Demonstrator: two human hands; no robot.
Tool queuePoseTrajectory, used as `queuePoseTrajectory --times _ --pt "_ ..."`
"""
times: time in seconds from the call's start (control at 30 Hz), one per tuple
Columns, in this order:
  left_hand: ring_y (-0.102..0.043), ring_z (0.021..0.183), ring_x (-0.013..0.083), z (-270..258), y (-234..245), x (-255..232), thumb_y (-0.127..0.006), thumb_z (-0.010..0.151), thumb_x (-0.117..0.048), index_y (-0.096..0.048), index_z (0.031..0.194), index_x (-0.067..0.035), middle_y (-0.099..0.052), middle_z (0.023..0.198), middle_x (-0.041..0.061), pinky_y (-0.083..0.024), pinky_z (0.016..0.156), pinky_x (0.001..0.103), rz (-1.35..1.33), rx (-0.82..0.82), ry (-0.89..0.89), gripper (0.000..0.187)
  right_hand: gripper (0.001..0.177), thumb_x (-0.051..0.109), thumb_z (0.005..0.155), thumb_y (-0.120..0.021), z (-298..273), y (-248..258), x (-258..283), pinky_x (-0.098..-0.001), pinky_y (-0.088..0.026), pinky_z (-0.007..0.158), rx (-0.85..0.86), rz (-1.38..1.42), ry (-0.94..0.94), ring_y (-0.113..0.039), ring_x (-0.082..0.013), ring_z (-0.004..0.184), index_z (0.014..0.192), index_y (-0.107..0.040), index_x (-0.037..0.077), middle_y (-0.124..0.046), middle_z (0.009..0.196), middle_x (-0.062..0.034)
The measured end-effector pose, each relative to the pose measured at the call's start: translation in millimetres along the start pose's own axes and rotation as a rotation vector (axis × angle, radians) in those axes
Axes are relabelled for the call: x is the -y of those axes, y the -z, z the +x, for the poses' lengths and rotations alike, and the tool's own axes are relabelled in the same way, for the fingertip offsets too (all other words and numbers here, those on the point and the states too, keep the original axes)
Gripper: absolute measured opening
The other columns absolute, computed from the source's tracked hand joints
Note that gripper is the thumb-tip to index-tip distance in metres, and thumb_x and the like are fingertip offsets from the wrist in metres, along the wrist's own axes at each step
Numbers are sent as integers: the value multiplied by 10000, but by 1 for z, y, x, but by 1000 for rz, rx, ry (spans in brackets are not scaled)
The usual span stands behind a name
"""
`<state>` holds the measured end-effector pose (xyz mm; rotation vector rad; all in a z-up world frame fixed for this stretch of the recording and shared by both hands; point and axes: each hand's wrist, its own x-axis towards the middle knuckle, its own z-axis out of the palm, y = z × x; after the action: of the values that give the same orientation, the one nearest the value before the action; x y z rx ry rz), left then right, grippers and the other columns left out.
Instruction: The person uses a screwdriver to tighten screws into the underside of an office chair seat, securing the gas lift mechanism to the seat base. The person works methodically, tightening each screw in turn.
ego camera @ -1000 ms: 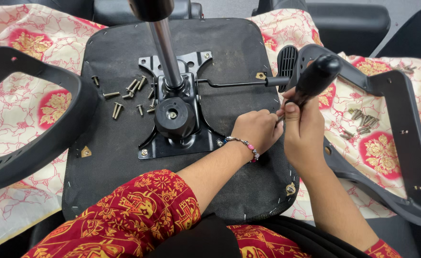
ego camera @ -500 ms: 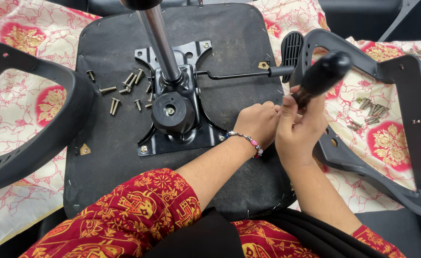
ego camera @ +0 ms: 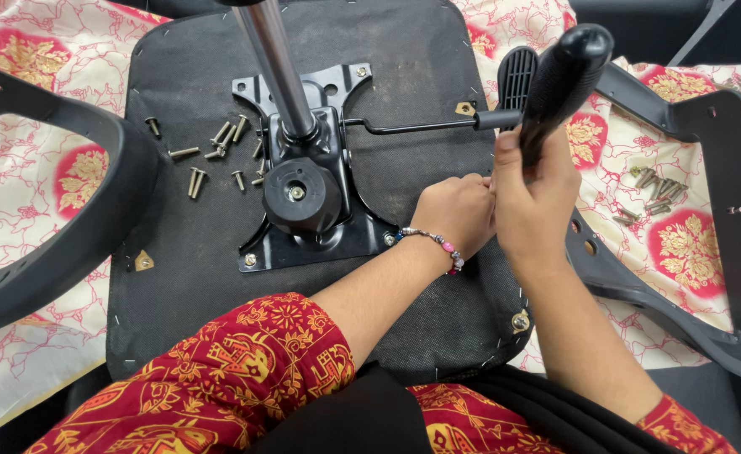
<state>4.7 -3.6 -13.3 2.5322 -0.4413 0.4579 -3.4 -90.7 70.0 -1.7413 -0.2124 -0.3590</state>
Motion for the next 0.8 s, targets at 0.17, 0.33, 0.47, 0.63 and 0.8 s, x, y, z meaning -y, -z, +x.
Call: queuePoseTrajectory --times 0.17,0.33,0.47,0.63,0.8 --pt "-699 709 272 1 5 -4 -655 883 -273 -713 762 -115 -684 742 69 -576 657 414 0 -46 24 207 262 306 1056 -521 11 31 27 -273 -465 775 257 73 -203 -595 -87 833 1158 -617 85 -628 874 -4" --pt "-700 711 274 -2 7 -5 -655 894 -271 -714 755 -113 -680 751 73 -576 666 412 3 -38 15 218 164 169 935 -709 57 62 38 -298 -515 937 703 -73 89 -645 -113 1075 1021 -674 33 -685 1088 -32" --pt "-700 715 277 2 10 -5 -634 891 -285 -722 767 -111 -689 761 66 -569 664 420 4 -14 10 231 180 167 873 -751 81 61 26 -295 -524 775 950 14 -30 -648 -114 892 882 -627 35 -664 943 -38" --pt "-715 772 258 4 13 -6 -599 915 -329 -719 732 -117 -703 795 56 -573 705 417 4 124 76 305 340 227 916 -731 95 45 0 -299 -454 565 1169 81 -247 -533 -135 584 676 -613 19 -551 614 -34" --pt "-710 761 270 2 18 -8 -585 938 -360 -721 786 -120 -695 783 51 -570 705 428 3 27 31 316 321 183 954 -710 84 39 -17 -288 -314 480 850 291 -366 -396 -109 504 708 -592 14 -444 570 -8"
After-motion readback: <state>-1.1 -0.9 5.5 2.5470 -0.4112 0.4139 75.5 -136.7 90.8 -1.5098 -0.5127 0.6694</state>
